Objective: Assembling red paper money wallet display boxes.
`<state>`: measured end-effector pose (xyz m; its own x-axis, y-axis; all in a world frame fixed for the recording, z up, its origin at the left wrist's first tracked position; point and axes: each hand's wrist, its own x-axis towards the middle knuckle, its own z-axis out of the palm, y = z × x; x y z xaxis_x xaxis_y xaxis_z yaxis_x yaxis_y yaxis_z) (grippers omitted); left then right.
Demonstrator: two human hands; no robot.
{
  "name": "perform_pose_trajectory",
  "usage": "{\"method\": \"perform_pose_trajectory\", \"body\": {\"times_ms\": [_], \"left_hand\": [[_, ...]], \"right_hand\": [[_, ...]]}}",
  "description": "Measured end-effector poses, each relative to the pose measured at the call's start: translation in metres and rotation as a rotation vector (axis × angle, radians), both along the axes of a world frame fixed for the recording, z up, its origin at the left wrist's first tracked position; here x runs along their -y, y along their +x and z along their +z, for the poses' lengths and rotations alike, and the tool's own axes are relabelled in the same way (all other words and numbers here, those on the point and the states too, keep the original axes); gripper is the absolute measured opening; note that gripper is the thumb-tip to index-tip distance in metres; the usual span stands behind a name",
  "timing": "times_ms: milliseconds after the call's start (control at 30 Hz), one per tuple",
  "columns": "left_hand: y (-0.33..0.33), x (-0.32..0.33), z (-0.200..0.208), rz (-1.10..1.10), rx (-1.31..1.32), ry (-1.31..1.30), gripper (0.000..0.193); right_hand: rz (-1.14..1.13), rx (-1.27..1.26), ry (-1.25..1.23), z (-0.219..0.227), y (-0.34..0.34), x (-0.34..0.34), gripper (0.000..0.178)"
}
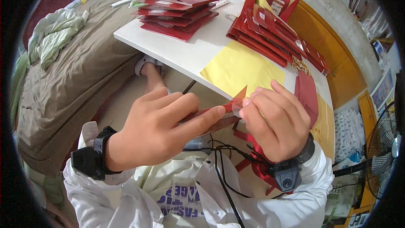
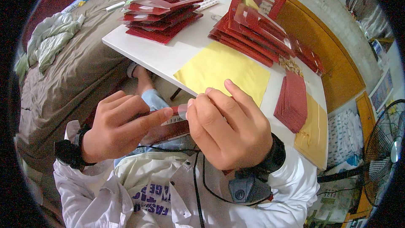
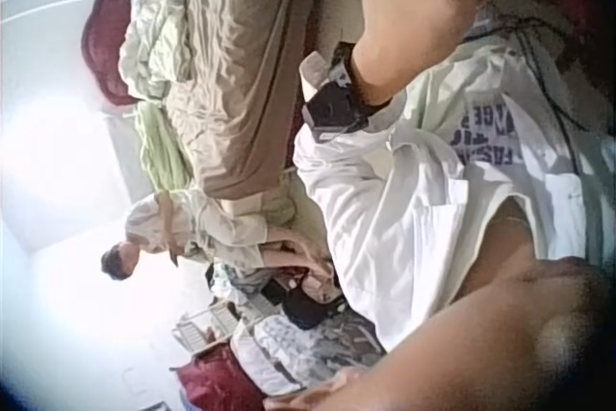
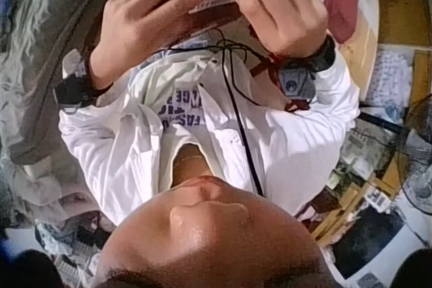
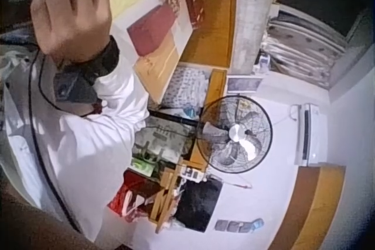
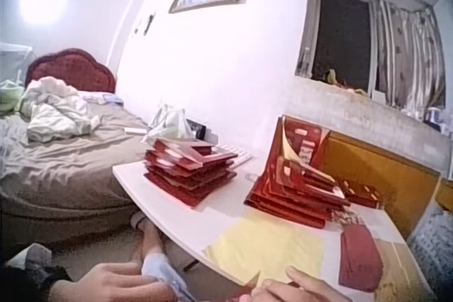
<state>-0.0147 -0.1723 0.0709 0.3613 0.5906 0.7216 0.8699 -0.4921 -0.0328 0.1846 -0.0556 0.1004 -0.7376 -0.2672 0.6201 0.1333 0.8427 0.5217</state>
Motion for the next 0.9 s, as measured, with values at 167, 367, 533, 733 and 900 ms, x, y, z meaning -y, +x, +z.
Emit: {"method": "perform_pose_trajectory", "body": {"times_ms": [167,367,533,733,900], "left_hand": [[0.0021,0.0019,0.0034,0.037,-0.065,0.036,0.034],[0.0042,0.0032,0.0066,0.042,-0.073,0.026,0.034],[0.0033,0.0036,0.0052,0.046,-0.053,0.033,0.033],[0.0027,0.0049,0.0055,0.054,-0.032,0.059,0.034],[0.0046,0.0069,0.0090,0.072,-0.021,0.045,0.036]], "right_hand": [[-0.014,0.008,0.007,-0.0001,0.0009,0.0020,0.021],[-0.034,0.017,0.007,-0.0013,0.0020,0.0052,0.019],[-0.038,0.013,0.018,-0.0017,0.0013,0.0072,0.018],[-0.036,0.045,0.012,-0.0003,0.0000,0.0097,0.016],[0.000,0.009,0.041,-0.0035,0.0002,0.0099,0.014]]}}
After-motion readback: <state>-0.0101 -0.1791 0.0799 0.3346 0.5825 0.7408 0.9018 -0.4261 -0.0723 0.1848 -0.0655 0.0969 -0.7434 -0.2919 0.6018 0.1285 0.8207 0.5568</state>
